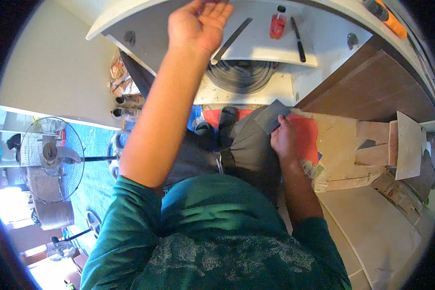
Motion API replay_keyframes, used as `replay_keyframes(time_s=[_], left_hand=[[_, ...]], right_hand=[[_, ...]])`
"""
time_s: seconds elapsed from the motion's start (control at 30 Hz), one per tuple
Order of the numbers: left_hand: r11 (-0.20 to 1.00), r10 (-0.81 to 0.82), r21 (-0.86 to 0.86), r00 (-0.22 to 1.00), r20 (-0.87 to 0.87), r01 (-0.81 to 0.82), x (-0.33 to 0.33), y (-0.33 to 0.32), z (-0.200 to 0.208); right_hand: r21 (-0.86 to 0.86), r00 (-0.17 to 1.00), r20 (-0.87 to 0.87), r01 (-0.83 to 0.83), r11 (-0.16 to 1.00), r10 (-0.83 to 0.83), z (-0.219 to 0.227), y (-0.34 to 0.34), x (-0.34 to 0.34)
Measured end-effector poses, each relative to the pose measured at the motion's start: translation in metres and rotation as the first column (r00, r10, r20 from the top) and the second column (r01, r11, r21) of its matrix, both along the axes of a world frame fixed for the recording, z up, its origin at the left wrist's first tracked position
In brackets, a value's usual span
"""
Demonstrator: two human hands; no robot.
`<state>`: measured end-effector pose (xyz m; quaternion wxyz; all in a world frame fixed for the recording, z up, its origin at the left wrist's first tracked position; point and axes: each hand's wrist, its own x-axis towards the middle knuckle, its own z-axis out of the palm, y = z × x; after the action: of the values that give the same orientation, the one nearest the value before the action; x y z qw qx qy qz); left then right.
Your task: The person sits at a cluttered white desk and repeatedly picks up, inspects, and places back various small items such as a red tool, a black rectangular object, and a MaxSell-branded item. The person shifts items between the desk surface and the open drawer below, occasionally moving cables and other objects aside to reach deeper items.
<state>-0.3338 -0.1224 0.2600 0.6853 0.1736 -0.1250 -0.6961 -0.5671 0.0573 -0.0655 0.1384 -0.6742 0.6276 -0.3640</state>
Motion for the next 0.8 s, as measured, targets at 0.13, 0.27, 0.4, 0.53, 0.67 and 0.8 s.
replay_keyframes(time_s=[0.13, 0.27, 0.4, 0.53, 0.67, 0.8], left_hand=[[0.983, -0.172, -0.082, 0.983, -0.059, 0.167, -0.028, -0.017, -0.018], [0.99, -0.14, -0.025, 0.99, -0.035, 0.139, -0.067, 0.01, -0.001], [0.971, -0.221, 0.064, 0.967, -0.129, 0.231, -0.103, -0.004, -0.005], [0.965, -0.262, 0.009, 0.965, -0.005, 0.262, -0.146, 0.0, -0.003], [0.952, -0.307, 0.02, 0.95, 0.055, 0.306, -0.176, 0.002, 0.003], [0.937, -0.349, 0.043, 0.932, 0.099, 0.346, -0.192, 0.006, 0.011]], right_hand=[[0.142, 0.844, 0.52, 0.065, 0.988, -0.13, -0.032, -0.015, -0.003], [0.335, -0.288, 0.893, -0.088, 0.938, -0.346, 0.023, -0.018, 0.022], [0.129, 0.658, 0.736, 0.095, 0.987, -0.159, -0.022, -0.02, 0.007], [0.191, 0.496, 0.846, 0.065, 0.979, -0.198, -0.05, -0.022, 0.002], [0.335, -0.044, 0.941, -0.03, 0.942, -0.336, -0.004, -0.023, 0.015], [0.08, 0.776, 0.614, 0.119, 0.99, -0.143, -0.044, -0.022, 0.005]])
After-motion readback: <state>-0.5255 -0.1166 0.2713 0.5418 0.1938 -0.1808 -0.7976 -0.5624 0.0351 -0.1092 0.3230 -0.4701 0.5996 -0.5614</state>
